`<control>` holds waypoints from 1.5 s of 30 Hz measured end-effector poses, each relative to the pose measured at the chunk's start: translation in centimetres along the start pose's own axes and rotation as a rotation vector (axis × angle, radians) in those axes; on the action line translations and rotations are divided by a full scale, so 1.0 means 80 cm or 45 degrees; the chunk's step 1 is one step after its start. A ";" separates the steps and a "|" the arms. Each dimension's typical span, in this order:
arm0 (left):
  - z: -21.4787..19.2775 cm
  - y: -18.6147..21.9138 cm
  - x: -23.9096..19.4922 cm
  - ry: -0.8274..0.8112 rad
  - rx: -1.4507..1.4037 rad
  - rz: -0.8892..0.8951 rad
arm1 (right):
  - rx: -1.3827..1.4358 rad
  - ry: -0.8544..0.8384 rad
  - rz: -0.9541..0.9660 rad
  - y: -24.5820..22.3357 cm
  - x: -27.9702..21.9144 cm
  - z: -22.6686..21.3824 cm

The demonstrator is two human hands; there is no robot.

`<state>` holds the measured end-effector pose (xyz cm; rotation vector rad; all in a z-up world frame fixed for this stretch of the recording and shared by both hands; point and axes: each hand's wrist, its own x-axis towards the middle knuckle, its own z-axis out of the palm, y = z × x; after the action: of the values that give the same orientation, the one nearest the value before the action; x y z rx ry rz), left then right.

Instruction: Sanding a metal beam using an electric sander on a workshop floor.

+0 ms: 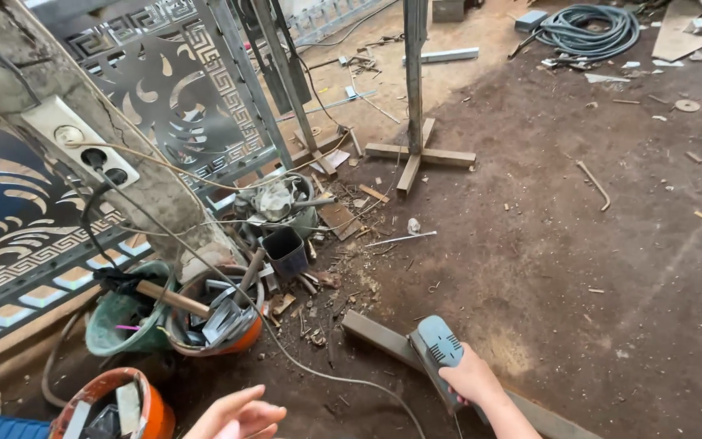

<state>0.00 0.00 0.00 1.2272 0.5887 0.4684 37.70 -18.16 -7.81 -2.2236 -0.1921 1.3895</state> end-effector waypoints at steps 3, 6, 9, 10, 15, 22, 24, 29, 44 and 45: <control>0.034 -0.010 0.076 0.454 0.101 -0.339 | -0.020 0.009 0.060 0.011 0.003 -0.003; 0.024 -0.080 0.154 0.394 0.406 -0.543 | -0.052 0.029 0.077 0.019 0.008 -0.007; 0.054 -0.064 0.206 0.093 1.001 -0.841 | -0.040 0.085 0.117 0.012 0.005 -0.008; 0.043 -0.089 0.222 0.073 0.994 -0.858 | -0.041 0.088 0.144 0.013 0.002 -0.007; -0.018 -0.220 0.299 0.166 1.127 -0.628 | -0.196 0.146 0.169 0.021 0.025 0.002; -0.054 -0.327 0.359 0.229 1.029 -0.541 | -0.306 0.289 0.143 0.040 0.041 0.031; -0.054 -0.350 0.373 0.165 1.037 -0.518 | -0.370 0.283 0.174 0.043 0.046 0.032; -0.068 -0.396 0.389 0.141 1.079 -0.418 | -0.478 0.262 0.160 0.044 0.040 0.039; -0.058 -0.339 0.378 -0.066 1.215 -0.446 | 0.219 0.582 0.281 0.109 -0.007 0.008; -0.062 -0.343 0.376 -0.058 1.218 -0.463 | 0.243 0.601 0.298 0.117 -0.011 0.009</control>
<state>20.31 14.85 -32.43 1.9651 1.0291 -0.1972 35.32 -26.34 -11.89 -2.3876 0.3587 0.9033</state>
